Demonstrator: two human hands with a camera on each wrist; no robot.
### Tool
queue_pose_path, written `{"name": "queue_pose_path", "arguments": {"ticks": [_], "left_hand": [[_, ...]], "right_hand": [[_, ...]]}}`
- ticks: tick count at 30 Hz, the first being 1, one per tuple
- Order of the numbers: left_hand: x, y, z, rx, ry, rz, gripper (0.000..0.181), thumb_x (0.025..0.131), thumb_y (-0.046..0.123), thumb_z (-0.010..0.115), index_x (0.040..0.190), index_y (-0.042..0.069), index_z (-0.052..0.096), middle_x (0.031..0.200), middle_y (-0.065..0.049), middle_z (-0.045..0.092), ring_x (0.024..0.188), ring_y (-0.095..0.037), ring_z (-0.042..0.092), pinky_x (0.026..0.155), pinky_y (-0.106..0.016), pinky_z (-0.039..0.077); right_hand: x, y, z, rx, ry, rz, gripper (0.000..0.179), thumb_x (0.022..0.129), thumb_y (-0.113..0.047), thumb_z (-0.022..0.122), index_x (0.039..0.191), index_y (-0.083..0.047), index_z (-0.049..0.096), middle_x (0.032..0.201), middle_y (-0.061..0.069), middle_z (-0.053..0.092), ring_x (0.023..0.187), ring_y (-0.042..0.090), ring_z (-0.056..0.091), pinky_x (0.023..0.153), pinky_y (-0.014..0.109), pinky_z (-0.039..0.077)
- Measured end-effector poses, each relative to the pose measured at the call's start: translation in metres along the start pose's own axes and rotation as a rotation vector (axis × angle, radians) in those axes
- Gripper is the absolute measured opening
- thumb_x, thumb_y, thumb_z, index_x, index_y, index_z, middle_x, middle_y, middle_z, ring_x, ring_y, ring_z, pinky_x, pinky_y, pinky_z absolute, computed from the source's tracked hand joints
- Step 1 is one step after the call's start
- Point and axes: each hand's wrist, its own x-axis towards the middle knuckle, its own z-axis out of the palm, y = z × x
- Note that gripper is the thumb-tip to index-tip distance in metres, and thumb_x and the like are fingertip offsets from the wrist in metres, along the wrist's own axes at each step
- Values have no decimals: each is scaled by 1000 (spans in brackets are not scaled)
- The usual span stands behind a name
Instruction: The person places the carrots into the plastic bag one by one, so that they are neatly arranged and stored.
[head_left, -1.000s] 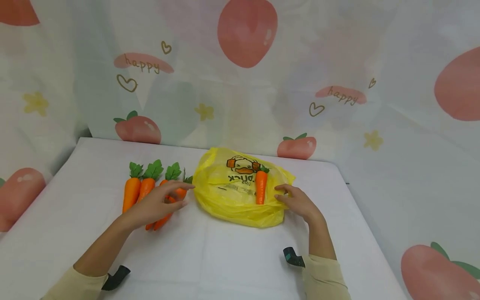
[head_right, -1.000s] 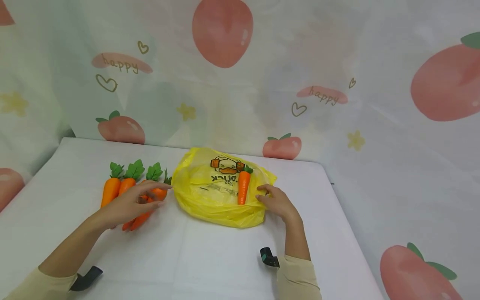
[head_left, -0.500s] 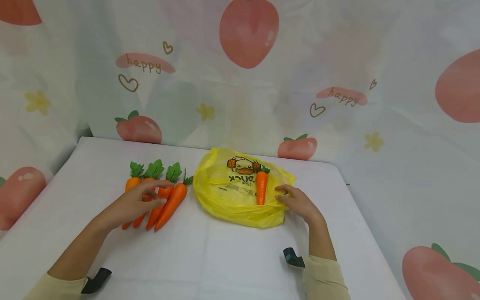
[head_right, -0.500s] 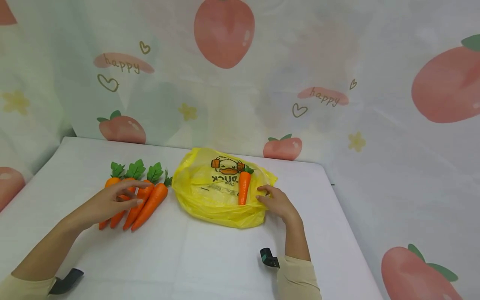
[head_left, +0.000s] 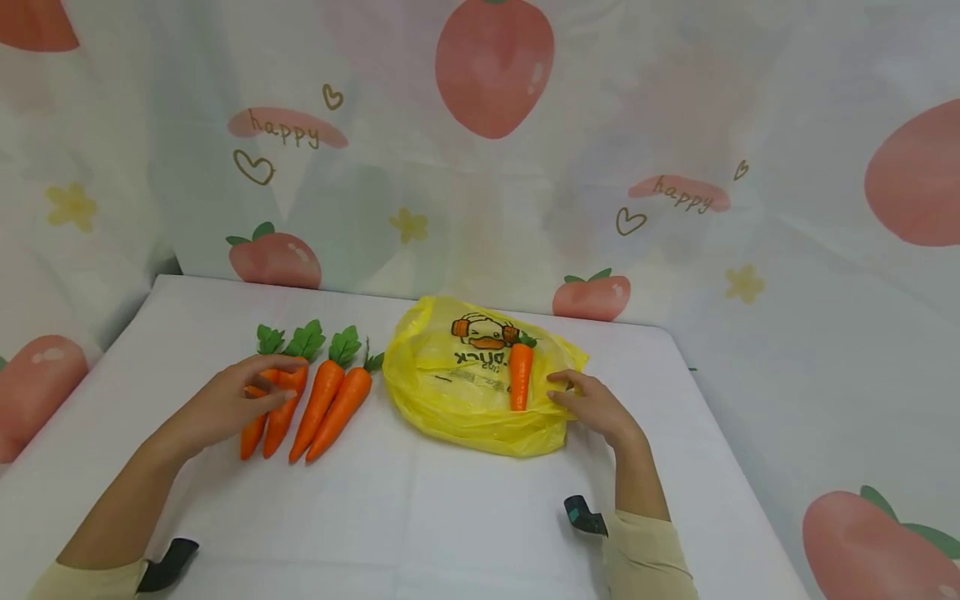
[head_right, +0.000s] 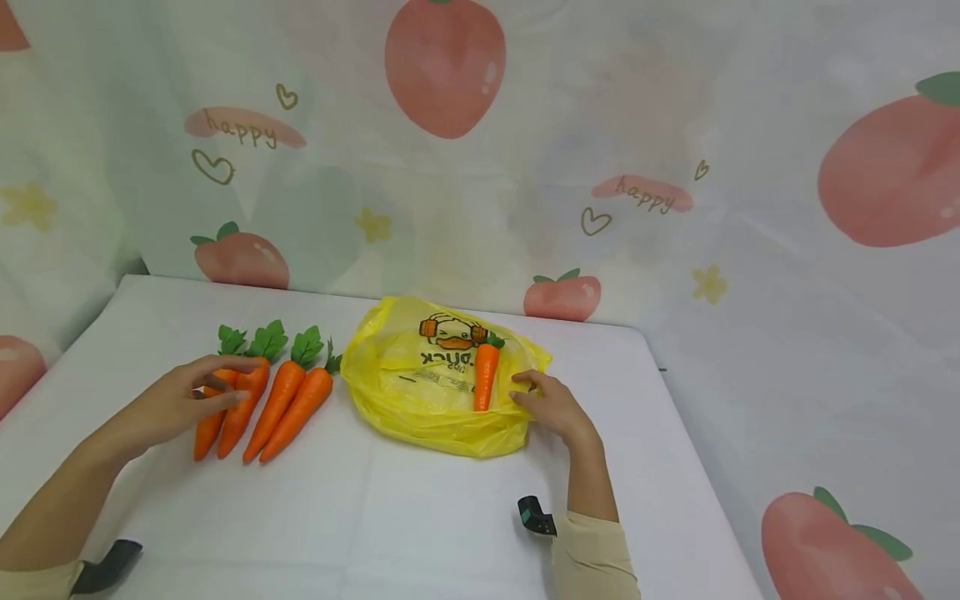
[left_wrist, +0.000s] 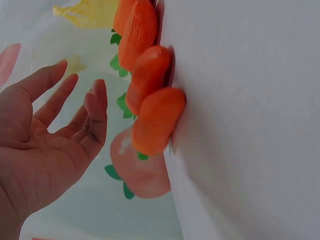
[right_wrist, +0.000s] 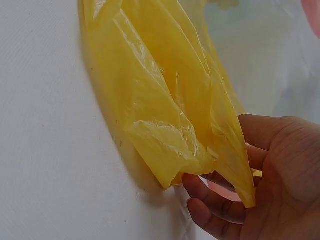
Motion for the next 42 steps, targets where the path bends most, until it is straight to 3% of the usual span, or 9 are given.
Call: {"name": "queue_pose_path", "arguments": {"ticks": [10,14,24,36,42], "left_hand": [[6,-30,-15,11,56,-23,49,106,24,62,149,7,52,147,-25,46,119,-44,51,81,-49,55],[9,-38,-18,0,93,-19,48,106,28,62,147,6,53,148,-26,45,119,-44,51,80,-45,54],[10,-42,-18,-21,106,-38,43,106,19,60,146,4,54,146,-26,46,118,-44,52,77,-43,55],[9,-45,-20,-25,103,-42,44,105,22,62,145,5,56,146,-25,48,118,-44,53,77,-42,54],[8,-46,-21,-22,113,-51,47,104,24,65,145,4,54,148,-29,40,117,-46,52,76,-41,55]], "right_hand": [[-2,0,5,3,31,-2,41,104,-27,60,140,-7,62,151,20,48,138,44,37,113,68,27],[0,-3,5,-13,38,-16,40,104,-26,60,139,-7,62,150,20,50,137,43,38,112,68,29],[0,-6,7,-34,25,-3,42,103,-28,60,140,-7,61,151,21,48,138,45,37,111,70,28],[-3,-4,7,-23,36,-18,41,103,-27,60,139,-7,62,149,21,50,137,45,38,111,70,28],[-6,-6,6,-35,40,-6,39,103,-26,61,138,-8,63,149,21,51,137,45,38,110,71,28]]}}
